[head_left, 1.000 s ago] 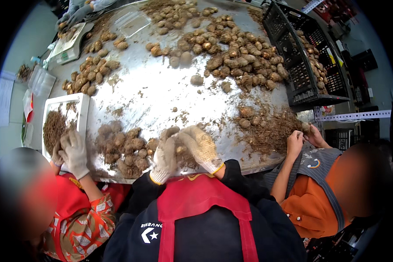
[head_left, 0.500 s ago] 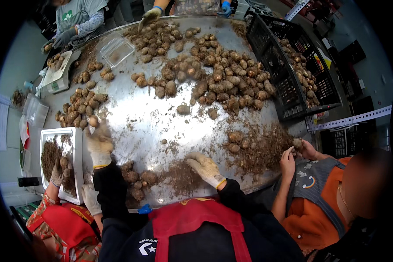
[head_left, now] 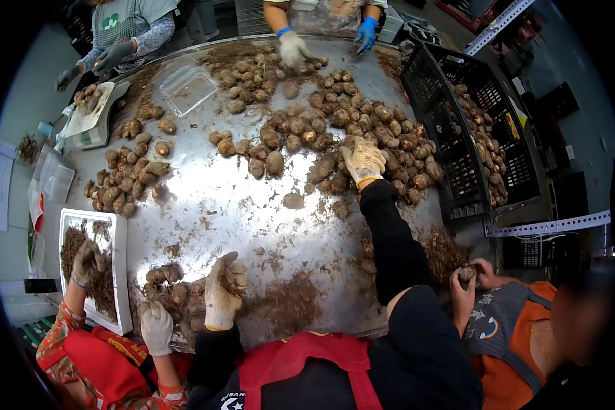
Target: The person stands at a large metal table and repeatedly picks up chestnuts, peels off the outer husks by hand, and places the peeled nuts into a white tray. Other workers perform the same task nearby.
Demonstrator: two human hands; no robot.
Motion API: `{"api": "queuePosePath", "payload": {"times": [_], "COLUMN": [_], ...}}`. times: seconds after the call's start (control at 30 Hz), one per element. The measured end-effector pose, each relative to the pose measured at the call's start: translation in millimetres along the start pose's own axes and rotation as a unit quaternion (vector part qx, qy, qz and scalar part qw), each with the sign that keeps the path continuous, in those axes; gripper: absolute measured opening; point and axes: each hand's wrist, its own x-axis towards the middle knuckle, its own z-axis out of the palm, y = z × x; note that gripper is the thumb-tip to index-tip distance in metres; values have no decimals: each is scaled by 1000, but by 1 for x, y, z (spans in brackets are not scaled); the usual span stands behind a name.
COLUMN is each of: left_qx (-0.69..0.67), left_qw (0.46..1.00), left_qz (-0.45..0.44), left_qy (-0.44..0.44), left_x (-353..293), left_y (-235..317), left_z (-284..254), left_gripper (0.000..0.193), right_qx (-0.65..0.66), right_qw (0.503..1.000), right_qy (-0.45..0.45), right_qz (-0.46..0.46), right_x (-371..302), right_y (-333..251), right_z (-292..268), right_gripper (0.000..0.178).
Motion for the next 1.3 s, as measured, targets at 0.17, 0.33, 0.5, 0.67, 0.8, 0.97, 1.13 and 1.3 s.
{"api": "queuePosePath", "payload": {"times": [0.17, 0.33, 0.5, 0.67, 0.8, 0.97, 1.13, 1.3], "left_qx": [24, 171, 244, 270, 269, 265, 315, 43], "left_qw": [1000, 982, 953, 930, 935, 945, 924, 968], "left_qz": [-18, 36, 68, 33, 67, 109, 44, -35], "left_qy": [5, -69, -165, -249, -221, -159, -211, -247], "left_x": [-6, -27, -35, -45, -40, -85, -100, -95], "left_y": [-8, 3, 4, -13, -47, -31, -27, -28], "left_z": [12, 49, 79, 80, 40, 71, 70, 49], "left_gripper": [43, 45, 55, 41, 35, 34, 36, 42], "right_qx": [259, 484, 645, 643, 573, 631, 583, 594], "right_qw": [960, 864, 732, 727, 770, 748, 800, 785], "right_qy": [64, -17, -148, -77, 7, -34, -108, -21], "right_qz": [-82, -141, -164, -231, -280, -204, -94, -176], "right_x": [6, -95, -196, -263, -284, -298, -300, -298], "right_y": [19, 5, -2, -17, -19, -26, -28, -2], "right_z": [38, -25, -49, -34, -30, -27, -44, 7], "right_gripper": [54, 77, 63, 41, 31, 22, 27, 30]}}
